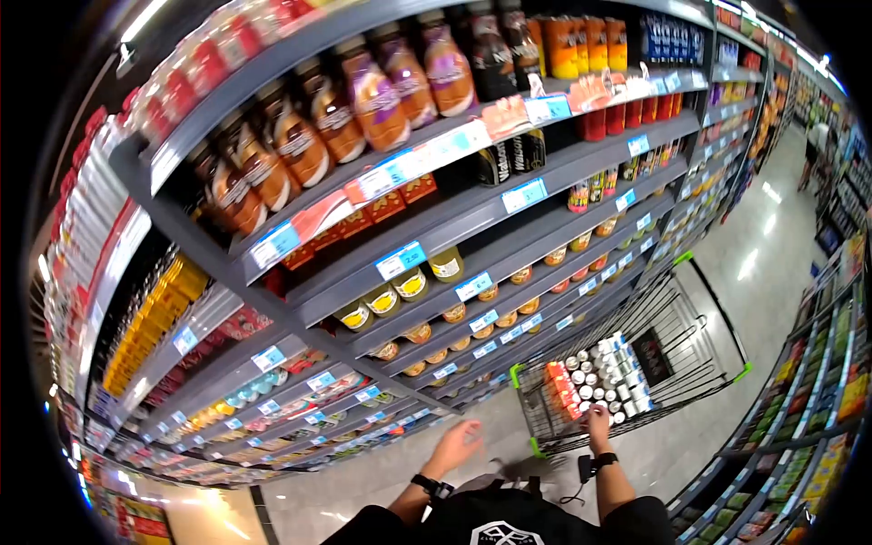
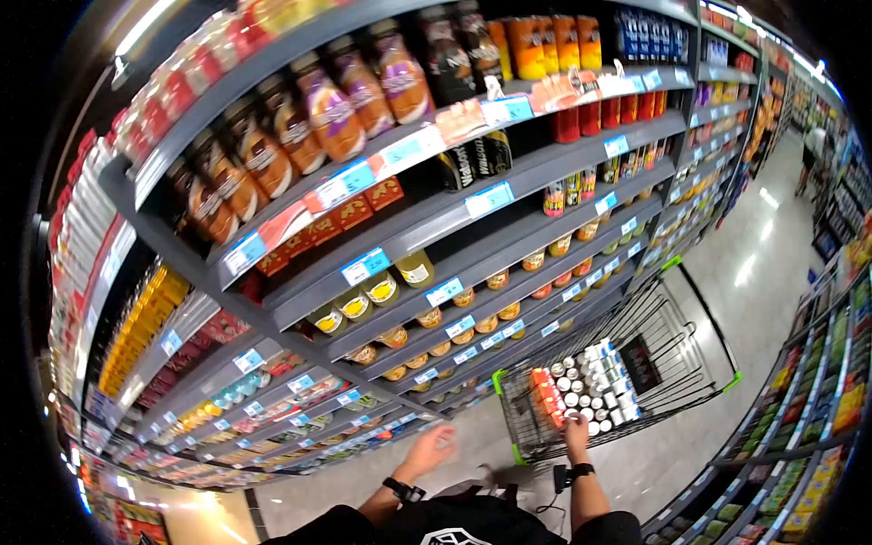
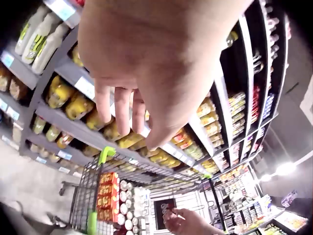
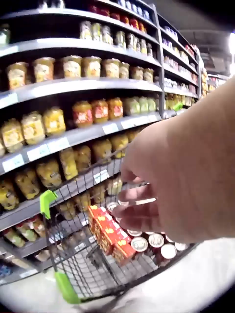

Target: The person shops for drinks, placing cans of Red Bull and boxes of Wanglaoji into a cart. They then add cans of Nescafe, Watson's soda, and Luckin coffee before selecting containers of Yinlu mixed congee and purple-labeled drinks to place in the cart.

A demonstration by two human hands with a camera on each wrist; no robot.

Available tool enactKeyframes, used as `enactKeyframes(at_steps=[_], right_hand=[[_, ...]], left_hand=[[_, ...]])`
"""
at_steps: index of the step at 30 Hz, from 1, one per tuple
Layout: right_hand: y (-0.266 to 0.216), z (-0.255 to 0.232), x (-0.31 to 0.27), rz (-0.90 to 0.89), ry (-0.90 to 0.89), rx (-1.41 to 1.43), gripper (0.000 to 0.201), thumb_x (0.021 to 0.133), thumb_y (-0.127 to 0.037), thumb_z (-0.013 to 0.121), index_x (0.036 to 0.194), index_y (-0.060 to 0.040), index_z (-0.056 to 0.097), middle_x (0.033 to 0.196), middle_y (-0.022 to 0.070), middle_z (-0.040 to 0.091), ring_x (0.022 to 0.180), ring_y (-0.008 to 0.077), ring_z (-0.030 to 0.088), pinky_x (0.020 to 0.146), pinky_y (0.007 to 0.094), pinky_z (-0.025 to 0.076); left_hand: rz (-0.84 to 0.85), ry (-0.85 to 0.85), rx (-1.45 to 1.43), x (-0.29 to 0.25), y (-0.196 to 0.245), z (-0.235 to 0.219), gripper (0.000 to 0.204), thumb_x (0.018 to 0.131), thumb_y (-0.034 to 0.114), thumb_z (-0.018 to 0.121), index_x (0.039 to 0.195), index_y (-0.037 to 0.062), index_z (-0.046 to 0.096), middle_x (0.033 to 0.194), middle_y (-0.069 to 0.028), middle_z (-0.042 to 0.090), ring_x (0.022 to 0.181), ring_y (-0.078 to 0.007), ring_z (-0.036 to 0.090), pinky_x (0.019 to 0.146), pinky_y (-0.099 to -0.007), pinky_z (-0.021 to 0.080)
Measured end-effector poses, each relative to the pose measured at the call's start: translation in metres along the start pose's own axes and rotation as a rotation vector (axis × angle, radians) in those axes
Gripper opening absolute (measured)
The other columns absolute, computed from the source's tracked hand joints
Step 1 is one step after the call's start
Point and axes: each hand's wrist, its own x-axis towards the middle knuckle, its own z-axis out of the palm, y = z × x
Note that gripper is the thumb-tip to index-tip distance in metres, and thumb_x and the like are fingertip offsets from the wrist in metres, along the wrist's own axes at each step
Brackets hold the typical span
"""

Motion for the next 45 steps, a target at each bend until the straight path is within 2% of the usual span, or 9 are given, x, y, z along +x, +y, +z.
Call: enactKeyframes(at_steps=[9,14,16,17,20,25,30,36,45], right_hand=[[-0.07,0.069,-0.08,-0.216,-0.374,-0.185,0.024,0.092,-0.011,0.066,0.115,-0.0041,0.062,0.091,0.0065,0.069,0.074,0.0162,0.068,0.062,0.0299,0.054],[-0.162,0.109,-0.086,-0.807,-0.359,-0.34,0.014,0.092,-0.011,0.068,0.102,-0.0016,0.065,0.088,0.0037,0.068,0.074,0.0094,0.062,0.065,0.0268,0.051],[-0.241,0.124,-0.083,-0.686,-0.573,-0.168,0.017,0.093,-0.008,0.065,0.108,-0.0008,0.066,0.093,0.0041,0.068,0.087,0.0125,0.064,0.077,0.0312,0.054],[-0.277,0.137,-0.074,-1.002,-0.42,-0.324,0.012,0.094,-0.008,0.064,0.105,-0.0024,0.065,0.09,0.0027,0.067,0.083,0.0115,0.063,0.073,0.0296,0.054],[-0.406,0.172,-0.087,-1.028,-0.372,-0.18,0.025,0.091,-0.015,0.073,0.108,0.0023,0.066,0.09,0.0054,0.07,0.082,0.0129,0.067,0.072,0.03,0.056],[-0.52,0.226,-0.05,-1.4,0.076,-0.453,0.089,0.072,-0.05,0.084,0.139,0.0017,0.057,0.135,0.0254,0.063,0.125,0.0383,0.061,0.108,0.0426,0.047],[-0.52,0.262,-0.057,-1.273,-0.16,-0.291,0.078,0.082,-0.027,0.082,0.146,0.0019,0.046,0.121,0.023,0.07,0.113,0.0312,0.069,0.097,0.0391,0.055],[-0.524,0.285,-0.044,-1.599,0.376,-0.486,0.07,0.078,-0.05,0.073,0.128,-0.0012,0.062,0.108,0.0228,0.071,0.105,0.0397,0.065,0.098,0.0504,0.047],[-0.535,0.303,-0.044,-1.338,0.062,-0.424,0.075,0.076,-0.044,0.075,0.135,-0.003,0.054,0.118,0.0189,0.071,0.117,0.0349,0.064,0.111,0.0509,0.036]], left_hand=[[0.201,0.185,-0.018,0.056,0.139,-0.102,0.029,0.092,0.017,0.072,0.117,0.005,0.066,0.116,-0.0114,0.067,0.105,-0.026,0.067,0.087,-0.0356,0.054],[0.673,0.382,0.21,0.097,0.208,-0.141,0.025,0.091,0.017,0.072,0.112,0.0033,0.068,0.118,-0.0145,0.067,0.109,-0.0326,0.065,0.097,-0.042,0.051],[0.804,0.482,0.319,0.125,0.229,-0.168,0.025,0.088,0.015,0.072,0.11,0.0047,0.069,0.114,-0.015,0.069,0.107,-0.0334,0.065,0.095,-0.0434,0.052],[0.821,0.576,0.436,0.135,0.246,-0.18,0.022,0.085,0.015,0.072,0.105,0.0054,0.07,0.109,-0.0138,0.07,0.105,-0.0347,0.065,0.093,-0.0447,0.051],[0.995,0.751,0.637,0.183,0.277,-0.22,0.026,0.083,0.021,0.074,0.105,0.0089,0.069,0.109,-0.0096,0.07,0.105,-0.0323,0.064,0.091,-0.0456,0.047],[0.83,0.947,0.864,0.222,0.266,-0.215,0.023,0.088,0.026,0.074,0.106,0.0126,0.074,0.105,-0.004,0.072,0.096,-0.0254,0.067,0.081,-0.0386,0.05],[0.848,1.016,0.932,0.232,0.254,-0.213,0.021,0.087,0.024,0.075,0.106,0.015,0.076,0.102,-0.0014,0.073,0.089,-0.0238,0.067,0.076,-0.0363,0.051],[0.785,1.011,0.952,0.23,0.255,-0.211,0.023,0.086,0.024,0.074,0.108,0.0166,0.075,0.104,-0.0006,0.071,0.093,-0.0241,0.066,0.078,-0.0376,0.05],[0.789,1.005,0.908,0.228,0.256,-0.211,0.023,0.085,0.023,0.074,0.106,0.016,0.073,0.094,-0.0018,0.066,0.089,-0.0237,0.063,0.074,-0.0383,0.047]])
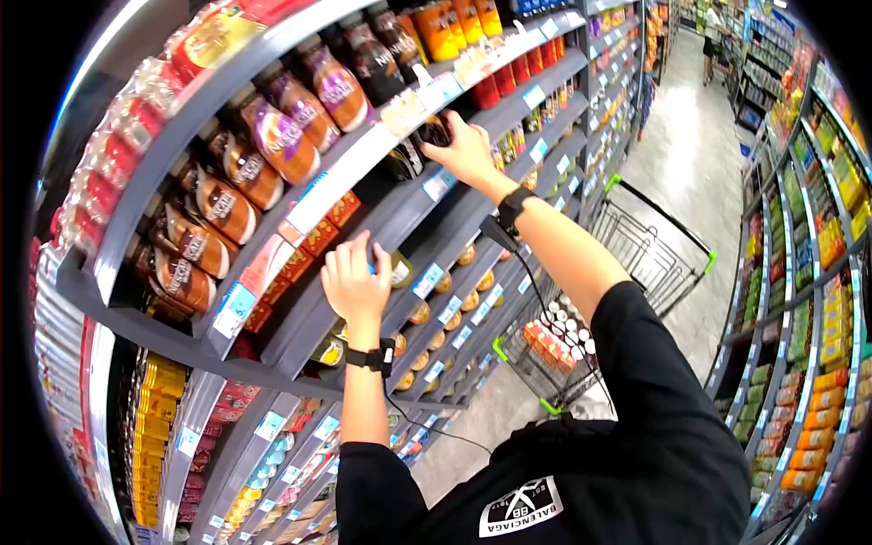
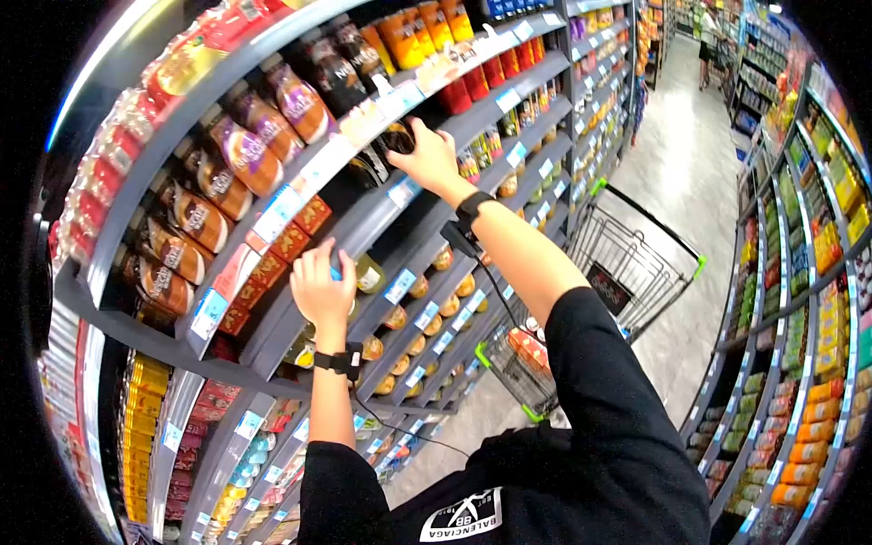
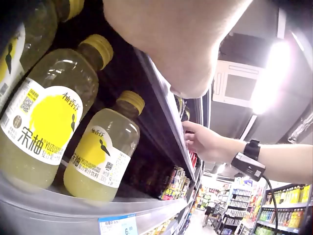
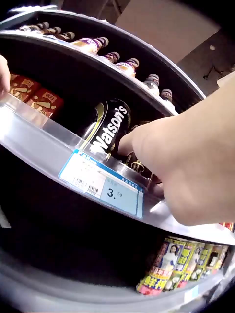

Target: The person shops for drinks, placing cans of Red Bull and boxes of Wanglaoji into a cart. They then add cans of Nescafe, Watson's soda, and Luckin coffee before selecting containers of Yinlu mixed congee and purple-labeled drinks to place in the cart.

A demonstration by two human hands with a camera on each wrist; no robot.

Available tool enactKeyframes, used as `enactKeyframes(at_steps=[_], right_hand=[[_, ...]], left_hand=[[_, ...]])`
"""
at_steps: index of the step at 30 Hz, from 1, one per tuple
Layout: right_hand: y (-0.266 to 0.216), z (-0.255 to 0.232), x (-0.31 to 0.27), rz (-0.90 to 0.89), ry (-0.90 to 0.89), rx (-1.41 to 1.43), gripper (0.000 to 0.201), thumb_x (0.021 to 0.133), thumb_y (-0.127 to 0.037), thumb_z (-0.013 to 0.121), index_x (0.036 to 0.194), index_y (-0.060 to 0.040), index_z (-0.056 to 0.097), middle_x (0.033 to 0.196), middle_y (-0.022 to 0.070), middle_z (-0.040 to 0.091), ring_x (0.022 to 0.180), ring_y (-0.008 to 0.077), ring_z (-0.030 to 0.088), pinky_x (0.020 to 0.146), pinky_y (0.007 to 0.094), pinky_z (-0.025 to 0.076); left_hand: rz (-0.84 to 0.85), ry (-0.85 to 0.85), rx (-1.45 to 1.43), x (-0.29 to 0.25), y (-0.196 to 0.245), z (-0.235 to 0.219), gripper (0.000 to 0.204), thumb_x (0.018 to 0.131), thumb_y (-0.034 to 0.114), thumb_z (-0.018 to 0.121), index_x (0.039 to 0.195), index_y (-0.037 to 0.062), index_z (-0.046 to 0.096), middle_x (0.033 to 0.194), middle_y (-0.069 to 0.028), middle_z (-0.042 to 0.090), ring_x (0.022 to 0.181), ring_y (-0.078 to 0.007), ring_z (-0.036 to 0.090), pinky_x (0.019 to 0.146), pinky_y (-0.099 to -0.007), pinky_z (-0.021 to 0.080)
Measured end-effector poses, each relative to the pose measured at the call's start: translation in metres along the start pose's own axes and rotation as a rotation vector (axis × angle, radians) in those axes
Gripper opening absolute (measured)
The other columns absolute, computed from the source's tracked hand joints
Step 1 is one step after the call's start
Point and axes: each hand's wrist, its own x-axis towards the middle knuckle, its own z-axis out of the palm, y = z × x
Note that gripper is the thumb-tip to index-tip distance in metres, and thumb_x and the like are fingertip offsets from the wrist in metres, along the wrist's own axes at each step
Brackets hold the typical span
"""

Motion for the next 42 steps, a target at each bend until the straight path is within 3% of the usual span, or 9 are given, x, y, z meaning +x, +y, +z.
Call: enactKeyframes(at_steps=[2,5,17,21,30,31,36,37,42], right_hand=[[-0.002,-0.002,0.002,0.024,-0.02,0.008,0.076,0.075,-0.043,0.076,0.136,-0.0032,0.054,0.118,0.0189,0.071,0.118,0.0345,0.064,0.113,0.0521,0.034],[-0.007,-0.009,0.01,0.027,0.006,0.116,0.076,0.069,-0.031,0.083,0.134,-0.0024,0.055,0.113,0.0217,0.072,0.106,0.0376,0.07,0.094,0.0433,0.053],[-0.02,-0.02,0.02,0.382,0.282,0.203,0.09,0.066,-0.025,0.086,0.141,-0.0096,0.038,0.124,0.0237,0.066,0.112,0.0437,0.065,0.095,0.0476,0.051],[-0.023,-0.016,0.018,0.294,0.398,0.15,0.09,0.068,-0.024,0.087,0.141,-0.011,0.035,0.123,0.024,0.066,0.112,0.0448,0.064,0.095,0.0489,0.051],[0.022,-0.019,0.001,0.365,0.896,0.478,0.077,0.071,-0.031,0.095,0.127,-0.0031,0.049,0.112,0.0137,0.065,0.099,0.0267,0.065,0.094,0.0398,0.05],[-0.01,-0.045,-0.02,0.402,0.863,0.529,0.076,0.077,-0.033,0.092,0.131,-0.0044,0.047,0.113,0.0094,0.064,0.101,0.0211,0.061,0.093,0.0346,0.049],[0.087,-0.087,-0.116,0.406,0.746,0.635,0.061,0.09,-0.04,0.078,0.131,-0.0078,0.047,0.096,0.0028,0.064,0.065,0.0098,0.06,0.052,0.0258,0.043],[0.087,-0.101,-0.148,0.472,0.697,0.643,0.052,0.092,-0.029,0.079,0.127,-0.0012,0.053,0.104,0.0049,0.062,0.081,0.0105,0.06,0.063,0.026,0.051],[0.169,-0.14,-0.333,0.727,0.433,-0.044,0.06,0.081,-0.04,0.087,0.119,-0.0003,0.064,0.098,0.0083,0.069,0.086,0.0159,0.063,0.079,0.0322,0.053]], left_hand=[[0.005,0.0,0.004,0.001,0.0,-0.001,0.023,0.084,0.022,0.074,0.106,0.0161,0.073,0.094,-0.0018,0.065,0.089,-0.0235,0.062,0.073,-0.0384,0.047],[0.01,0.019,-0.021,0.001,0.0,-0.002,0.023,0.084,0.022,0.073,0.106,0.0165,0.073,0.093,-0.0014,0.065,0.087,-0.0236,0.061,0.072,-0.0381,0.047],[0.025,0.068,-0.054,0.004,0.002,-0.004,0.023,0.082,0.018,0.075,0.104,0.0173,0.075,0.089,0.0009,0.064,0.083,-0.0215,0.06,0.07,-0.0361,0.045],[0.04,0.088,-0.044,0.002,0.0,-0.003,0.023,0.081,0.017,0.075,0.104,0.0175,0.075,0.092,0.0012,0.066,0.084,-0.0213,0.061,0.07,-0.0358,0.046],[0.038,0.071,-0.018,0.002,0.001,-0.002,0.024,0.082,0.018,0.074,0.106,0.018,0.074,0.091,0.0004,0.065,0.084,-0.0225,0.061,0.072,-0.0368,0.046],[0.04,0.06,-0.004,0.002,0.001,-0.002,0.024,0.083,0.018,0.073,0.107,0.0183,0.075,0.091,0.0004,0.065,0.085,-0.0228,0.061,0.072,-0.0372,0.046],[0.054,0.002,0.033,0.0,-0.002,0.002,0.026,0.085,0.023,0.072,0.11,0.0184,0.073,0.101,0.0001,0.067,0.09,-0.023,0.063,0.072,-0.0381,0.047],[0.065,0.004,0.077,0.002,0.0,0.0,0.027,0.086,0.026,0.071,0.112,0.0183,0.072,0.103,-0.0007,0.068,0.095,-0.0229,0.063,0.075,-0.038,0.047],[0.02,-0.058,0.124,0.001,0.003,0.002,0.027,0.086,0.031,0.073,0.11,0.0196,0.074,0.106,0.0014,0.07,0.097,-0.0231,0.064,0.077,-0.0377,0.048]])
